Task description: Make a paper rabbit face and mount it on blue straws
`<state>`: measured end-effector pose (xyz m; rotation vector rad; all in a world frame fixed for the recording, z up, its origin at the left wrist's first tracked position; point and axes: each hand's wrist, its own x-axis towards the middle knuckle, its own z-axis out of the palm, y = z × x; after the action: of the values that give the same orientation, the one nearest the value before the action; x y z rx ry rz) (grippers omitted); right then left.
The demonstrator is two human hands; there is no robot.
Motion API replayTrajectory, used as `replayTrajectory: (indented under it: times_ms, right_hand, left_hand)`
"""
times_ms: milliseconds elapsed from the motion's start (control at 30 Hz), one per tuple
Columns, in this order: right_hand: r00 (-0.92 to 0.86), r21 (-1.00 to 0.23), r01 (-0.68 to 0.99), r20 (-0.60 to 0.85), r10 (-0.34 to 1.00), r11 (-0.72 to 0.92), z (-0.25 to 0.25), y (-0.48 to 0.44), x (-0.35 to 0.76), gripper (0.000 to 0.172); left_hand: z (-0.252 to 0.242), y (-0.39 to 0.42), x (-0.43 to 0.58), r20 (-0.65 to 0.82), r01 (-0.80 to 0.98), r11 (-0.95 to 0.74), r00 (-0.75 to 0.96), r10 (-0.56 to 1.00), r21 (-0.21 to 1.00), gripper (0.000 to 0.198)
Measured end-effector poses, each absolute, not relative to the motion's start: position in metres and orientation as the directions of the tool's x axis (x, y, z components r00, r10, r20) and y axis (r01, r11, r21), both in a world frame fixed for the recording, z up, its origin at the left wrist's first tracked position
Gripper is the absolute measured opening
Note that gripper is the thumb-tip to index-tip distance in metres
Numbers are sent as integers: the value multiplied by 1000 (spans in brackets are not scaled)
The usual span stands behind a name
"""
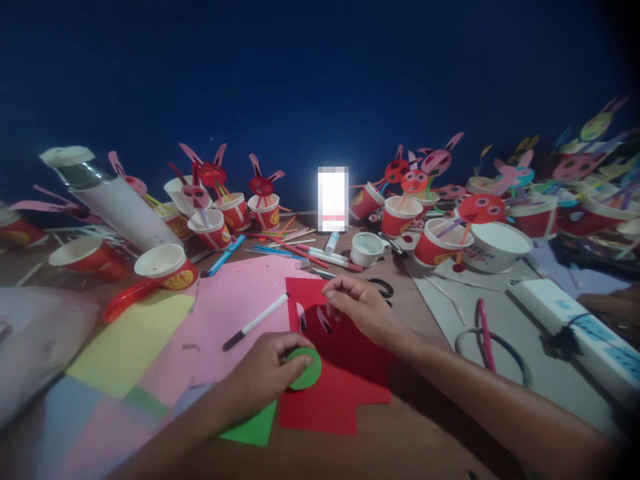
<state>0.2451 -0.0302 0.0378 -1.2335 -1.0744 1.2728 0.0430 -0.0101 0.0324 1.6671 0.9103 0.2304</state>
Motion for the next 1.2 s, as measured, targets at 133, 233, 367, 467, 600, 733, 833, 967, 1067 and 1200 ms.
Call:
replayTrajectory:
  times_ms: [133,233,367,467,600,733,833,967,1067,1200]
  right_hand:
    - [53,-996,-71,-65,996,-61,35,-28,248,9]
    - [84,-995,-81,-68,994,-61,35,-26,253,10]
    - [128,-993,-37,-115,985,-111,52,-25,258,9]
    - [202,-976,89,-178,963,-199,69,-27,260,11]
    - [248,-965,174,-149,957,-196,74,-27,262,11]
    - [241,-970,168,-133,961,-176,71,-25,263,9]
    - [253,-945,257,-138,957,-204,73,-26,261,11]
    - [220,-963,229,-91,971,-142,64,-24,264,11]
    - [230,-979,200,18,973,-29,51,-18,275,11]
    - [336,-974,175,196,921,144,57,-11,298,14]
  left_hand:
    - [29,-15,47,-155,479,-335,729,666,812,22]
    - [26,-15,46,-86,464,-438,756,649,770,28]
    - [20,-15,42,47,431,-611,791,610,664,31]
    - [17,-15,40,103,413,-715,824,557,564,30]
    - [16,-14,38,137,393,-800,856,498,453,27]
    - [19,-13,37,262,313,-870,866,426,382,22]
    - [25,-14,39,299,255,-902,882,365,349,18]
    - [31,-15,41,290,219,-922,904,315,318,17]
    - [33,-16,40,305,197,-923,903,302,330,15]
    - [37,-17,39,363,165,-914,880,306,370,18]
